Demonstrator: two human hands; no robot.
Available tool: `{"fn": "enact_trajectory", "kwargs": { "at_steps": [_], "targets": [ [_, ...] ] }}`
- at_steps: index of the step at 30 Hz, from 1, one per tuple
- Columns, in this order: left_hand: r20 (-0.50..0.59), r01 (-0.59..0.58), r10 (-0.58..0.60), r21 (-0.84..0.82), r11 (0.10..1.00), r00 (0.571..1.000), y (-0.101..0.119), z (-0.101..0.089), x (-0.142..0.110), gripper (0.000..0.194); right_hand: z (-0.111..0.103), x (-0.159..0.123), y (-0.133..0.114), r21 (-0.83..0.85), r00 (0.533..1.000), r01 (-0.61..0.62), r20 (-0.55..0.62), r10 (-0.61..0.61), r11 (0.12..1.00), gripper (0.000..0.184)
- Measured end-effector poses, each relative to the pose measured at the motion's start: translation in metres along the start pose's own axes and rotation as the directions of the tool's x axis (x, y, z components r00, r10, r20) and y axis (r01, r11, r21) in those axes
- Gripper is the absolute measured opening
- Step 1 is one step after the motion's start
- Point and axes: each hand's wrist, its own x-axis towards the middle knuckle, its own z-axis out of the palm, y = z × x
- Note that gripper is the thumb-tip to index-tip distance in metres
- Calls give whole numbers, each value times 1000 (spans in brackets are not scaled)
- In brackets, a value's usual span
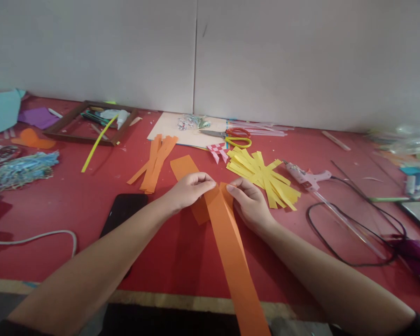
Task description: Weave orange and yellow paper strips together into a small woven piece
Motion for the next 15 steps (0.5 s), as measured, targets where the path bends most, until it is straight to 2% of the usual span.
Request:
{"fn": "enact_trajectory", "kwargs": {
  "at_steps": [8,12,15],
  "targets": [
    [-49,17,-17,-1,1000,999,1,-1,0,26,6,-7,-13,114,992,-111,74,103,987,21],
    [-13,30,-31,-41,999,999,4,-2,-1,39,6,-7,-15,111,991,-133,39,129,985,24],
    [5,10,-10,-29,1000,1000,3,-3,-1,40,6,-5,-13,141,993,-118,20,116,983,27]
  ]
}}
